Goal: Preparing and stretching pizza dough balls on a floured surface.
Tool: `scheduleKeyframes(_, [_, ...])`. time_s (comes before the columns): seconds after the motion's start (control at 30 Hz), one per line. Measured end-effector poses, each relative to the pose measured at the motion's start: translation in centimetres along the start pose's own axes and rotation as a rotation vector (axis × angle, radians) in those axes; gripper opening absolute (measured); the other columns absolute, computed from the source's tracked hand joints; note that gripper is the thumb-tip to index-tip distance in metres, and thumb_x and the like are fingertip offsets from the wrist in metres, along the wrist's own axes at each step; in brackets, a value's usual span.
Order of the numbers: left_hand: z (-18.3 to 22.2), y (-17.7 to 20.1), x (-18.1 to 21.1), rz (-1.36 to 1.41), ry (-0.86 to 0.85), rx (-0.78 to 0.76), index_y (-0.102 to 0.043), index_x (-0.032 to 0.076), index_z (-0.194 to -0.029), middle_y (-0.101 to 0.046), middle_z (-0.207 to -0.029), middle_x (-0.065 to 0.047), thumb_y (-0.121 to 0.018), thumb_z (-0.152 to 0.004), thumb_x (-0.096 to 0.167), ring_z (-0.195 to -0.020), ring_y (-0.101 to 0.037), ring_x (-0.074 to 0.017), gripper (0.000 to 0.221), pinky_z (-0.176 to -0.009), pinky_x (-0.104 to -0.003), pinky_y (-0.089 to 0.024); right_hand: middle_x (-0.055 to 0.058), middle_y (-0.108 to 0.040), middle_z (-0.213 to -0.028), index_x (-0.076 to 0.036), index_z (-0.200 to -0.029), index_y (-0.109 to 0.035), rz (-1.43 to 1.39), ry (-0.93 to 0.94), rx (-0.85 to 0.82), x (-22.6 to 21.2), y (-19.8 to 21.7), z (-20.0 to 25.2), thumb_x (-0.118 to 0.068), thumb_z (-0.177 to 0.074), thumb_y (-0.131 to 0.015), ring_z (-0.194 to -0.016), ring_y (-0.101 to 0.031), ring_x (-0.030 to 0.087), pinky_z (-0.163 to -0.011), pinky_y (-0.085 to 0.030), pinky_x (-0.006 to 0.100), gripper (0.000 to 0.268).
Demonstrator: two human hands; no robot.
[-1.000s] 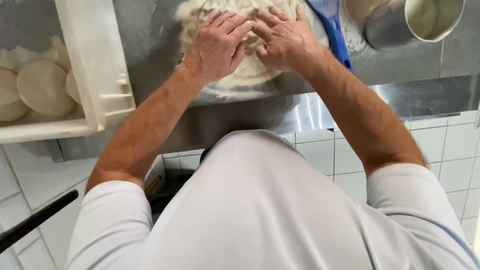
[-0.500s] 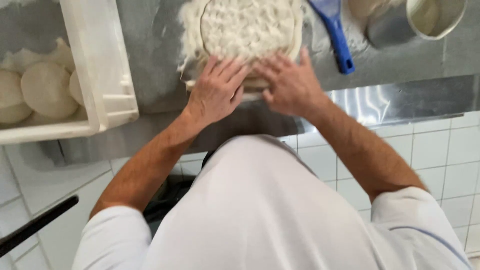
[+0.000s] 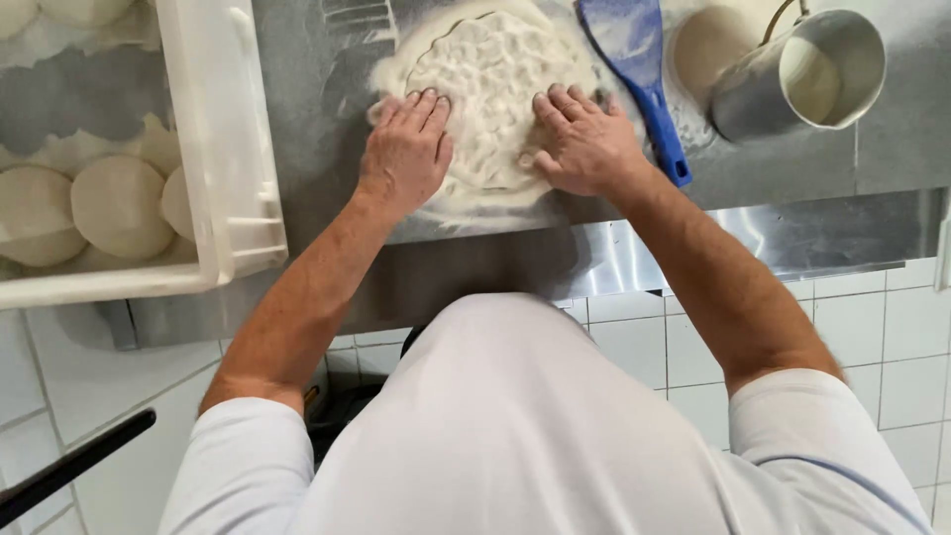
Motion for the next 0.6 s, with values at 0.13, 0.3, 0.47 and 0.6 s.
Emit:
scheduleKeyframes(0.13, [-2.1, -1.1, -0.7, -0.099, 0.078, -0.17, -0.059, 0.001, -0.144, -0.062, -0.144, -0.019, -0.056, -0.109, 0.029, -0.135, -0.059, -0.0322, 0.045, -0.123, -0.055, -0.032, 0.008, -0.033, -0.167, -0.015, -0.162, -0.029, 0.144, -0.067, -0.116, 0.1, 0.2, -2.2, -0.049, -0.099, -0.041, -0.15, -0.032, 0.025, -0.119, -0.016, 0.066, 0.072])
scheduleKeyframes(0.3, [-3.1, -4.0, -2.6, -0.117, 0.236, -0.457, -0.056, 0.005, -0.148, -0.061, -0.147, -0.016, -0.052, -0.114, 0.031, -0.136, -0.059, -0.0267, 0.042, -0.128, -0.053, -0.033, 0.004, -0.029, -0.167, -0.019, -0.161, -0.026, 0.241, -0.099, -0.283, 0.0, -0.2, -5.4, -0.045, -0.099, -0.037, -0.149, -0.031, 0.023, -0.118, -0.017, 0.066, 0.068])
scheduleKeyframes(0.47, [-3.4, -5.3, -3.5, -0.169, 0.015, -0.168, -0.065, 0.002, -0.135, -0.066, -0.133, -0.02, -0.059, -0.096, 0.027, -0.126, -0.059, -0.0334, 0.048, -0.111, -0.052, -0.037, 0.011, -0.033, -0.165, -0.013, -0.16, -0.031, 0.206, 0.07, -0.089, -1.3, -0.9, -8.8, -0.05, -0.094, -0.044, -0.149, -0.033, 0.029, -0.115, -0.029, 0.056, 0.077])
scheduleKeyframes(0.6, [-5.6, -1.5, -2.3, -0.002, 0.129, -0.236, -0.067, 0.001, -0.13, -0.068, -0.131, -0.016, -0.06, -0.104, 0.025, -0.124, -0.063, -0.029, 0.036, -0.118, -0.057, -0.034, 0.002, -0.038, -0.171, -0.025, -0.167, -0.035, 0.112, -0.125, -0.24, -4.2, 2.3, -10.1, -0.043, -0.106, -0.032, -0.153, -0.04, 0.021, -0.131, -0.021, 0.065, 0.063])
Point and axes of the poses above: each hand's wrist, its own z-axis away from the middle knuckle, its own y-axis out of the back of the hand, x = y × z, the point moved 3 cm from there along -z, towards the middle knuckle
